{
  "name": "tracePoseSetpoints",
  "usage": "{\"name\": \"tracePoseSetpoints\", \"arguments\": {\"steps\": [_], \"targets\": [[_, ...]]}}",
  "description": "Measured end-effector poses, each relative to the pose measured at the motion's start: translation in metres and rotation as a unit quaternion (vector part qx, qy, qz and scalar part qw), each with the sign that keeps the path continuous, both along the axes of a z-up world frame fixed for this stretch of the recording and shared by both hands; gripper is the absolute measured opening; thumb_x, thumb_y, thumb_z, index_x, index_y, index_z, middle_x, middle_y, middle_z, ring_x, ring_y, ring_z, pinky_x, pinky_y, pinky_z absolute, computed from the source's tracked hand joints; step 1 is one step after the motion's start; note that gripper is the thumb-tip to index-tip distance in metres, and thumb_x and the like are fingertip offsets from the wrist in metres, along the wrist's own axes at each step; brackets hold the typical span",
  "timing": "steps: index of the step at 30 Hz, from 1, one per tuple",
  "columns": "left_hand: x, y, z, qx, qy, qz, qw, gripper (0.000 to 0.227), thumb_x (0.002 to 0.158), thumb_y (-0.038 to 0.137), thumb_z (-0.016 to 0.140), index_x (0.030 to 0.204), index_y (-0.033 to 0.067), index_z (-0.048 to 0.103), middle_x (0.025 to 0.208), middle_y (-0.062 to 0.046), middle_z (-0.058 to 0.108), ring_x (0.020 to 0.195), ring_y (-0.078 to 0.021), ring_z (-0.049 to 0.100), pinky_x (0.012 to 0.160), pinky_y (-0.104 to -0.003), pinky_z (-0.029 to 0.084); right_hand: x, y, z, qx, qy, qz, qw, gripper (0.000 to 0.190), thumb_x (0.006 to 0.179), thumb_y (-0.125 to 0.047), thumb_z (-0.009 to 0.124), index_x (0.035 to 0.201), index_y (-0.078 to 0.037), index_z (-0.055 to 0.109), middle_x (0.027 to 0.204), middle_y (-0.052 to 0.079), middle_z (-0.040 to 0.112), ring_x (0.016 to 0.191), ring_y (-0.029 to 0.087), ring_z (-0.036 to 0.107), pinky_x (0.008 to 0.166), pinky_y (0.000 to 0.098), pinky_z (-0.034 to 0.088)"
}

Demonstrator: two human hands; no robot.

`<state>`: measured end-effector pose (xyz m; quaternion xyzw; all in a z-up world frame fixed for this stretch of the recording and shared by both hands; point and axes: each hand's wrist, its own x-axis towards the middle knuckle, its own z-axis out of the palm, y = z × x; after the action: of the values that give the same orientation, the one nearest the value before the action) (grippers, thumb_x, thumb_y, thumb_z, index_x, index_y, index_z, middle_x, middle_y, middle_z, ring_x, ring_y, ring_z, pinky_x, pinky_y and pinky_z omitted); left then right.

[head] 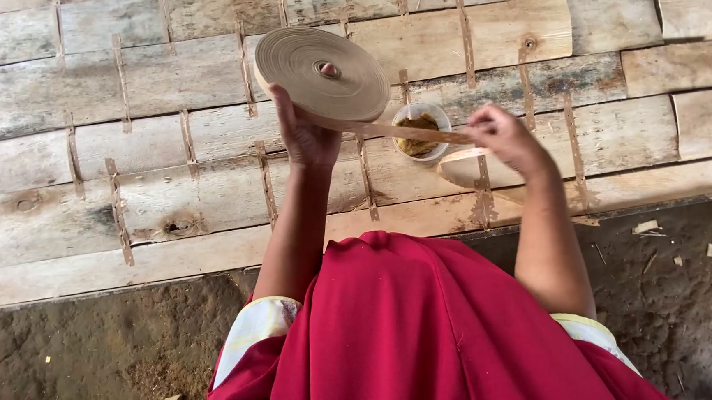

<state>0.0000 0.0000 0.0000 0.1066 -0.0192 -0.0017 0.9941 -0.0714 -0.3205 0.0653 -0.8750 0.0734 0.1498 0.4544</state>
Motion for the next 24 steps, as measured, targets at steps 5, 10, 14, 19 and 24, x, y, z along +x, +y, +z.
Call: {"name": "tracePoseSetpoints", "arguments": {"steps": [5,10,14,19,24], "targets": [[0.01,0.006,-0.014,0.009,0.012,-0.017,1.0,0.071,0.096,0.064,0.066,0.145,0.015,0.047,0.136,-0.015,0.059,0.125,-0.0349,0.061,0.114,-0.059,0.046,-0.01,-0.144,-0.112,-0.364,0.002,-0.141,0.92,0.031,0.091,-0.029,0.074,0.12,-0.019,0.074,0.123,0.013,0.065,0.12,0.046,0.052,0.099,0.0666,0.036],[0.004,-0.009,-0.024,0.024,-0.011,-0.012,1.0,0.068,0.1,0.058,0.067,0.148,0.0148,0.045,0.141,-0.015,0.056,0.129,-0.0363,0.058,0.113,-0.062,0.045,0.014,-0.038,-0.056,-0.211,-0.366,-0.037,0.906,0.018,0.103,-0.004,0.074,0.12,-0.001,0.072,0.114,0.019,0.067,0.114,0.038,0.059,0.106,0.0494,0.04],[-0.024,-0.034,0.002,0.038,-0.031,-0.008,0.999,0.064,0.104,0.058,0.063,0.147,0.0134,0.046,0.142,-0.015,0.055,0.129,-0.0337,0.057,0.115,-0.056,0.043,0.023,0.059,-0.006,0.041,-0.167,0.109,0.979,0.046,0.101,-0.029,0.071,0.136,-0.007,0.052,0.128,0.019,0.062,0.123,0.033,0.057,0.111,0.0524,0.04],[-0.047,-0.045,0.026,0.083,-0.003,0.027,0.996,0.059,0.107,0.052,0.061,0.148,0.013,0.045,0.141,-0.015,0.056,0.13,-0.0309,0.056,0.115,-0.054,0.041,0.011,0.043,-0.008,0.14,-0.134,0.131,0.972,0.02,0.101,-0.014,0.071,0.119,-0.008,0.062,0.101,0.003,0.067,0.098,0.011,0.061,0.097,0.038,0.051],[-0.041,-0.048,0.013,0.016,-0.014,0.02,1.0,0.056,0.103,0.053,0.062,0.141,0.0154,0.048,0.134,-0.016,0.06,0.126,-0.032,0.06,0.112,-0.053,0.047,0.002,-0.02,-0.011,0.026,-0.107,0.142,0.984,0.008,0.102,-0.008,0.068,0.108,-0.006,0.072,0.094,0.008,0.07,0.09,0.019,0.063,0.094,0.0415,0.05]]}}
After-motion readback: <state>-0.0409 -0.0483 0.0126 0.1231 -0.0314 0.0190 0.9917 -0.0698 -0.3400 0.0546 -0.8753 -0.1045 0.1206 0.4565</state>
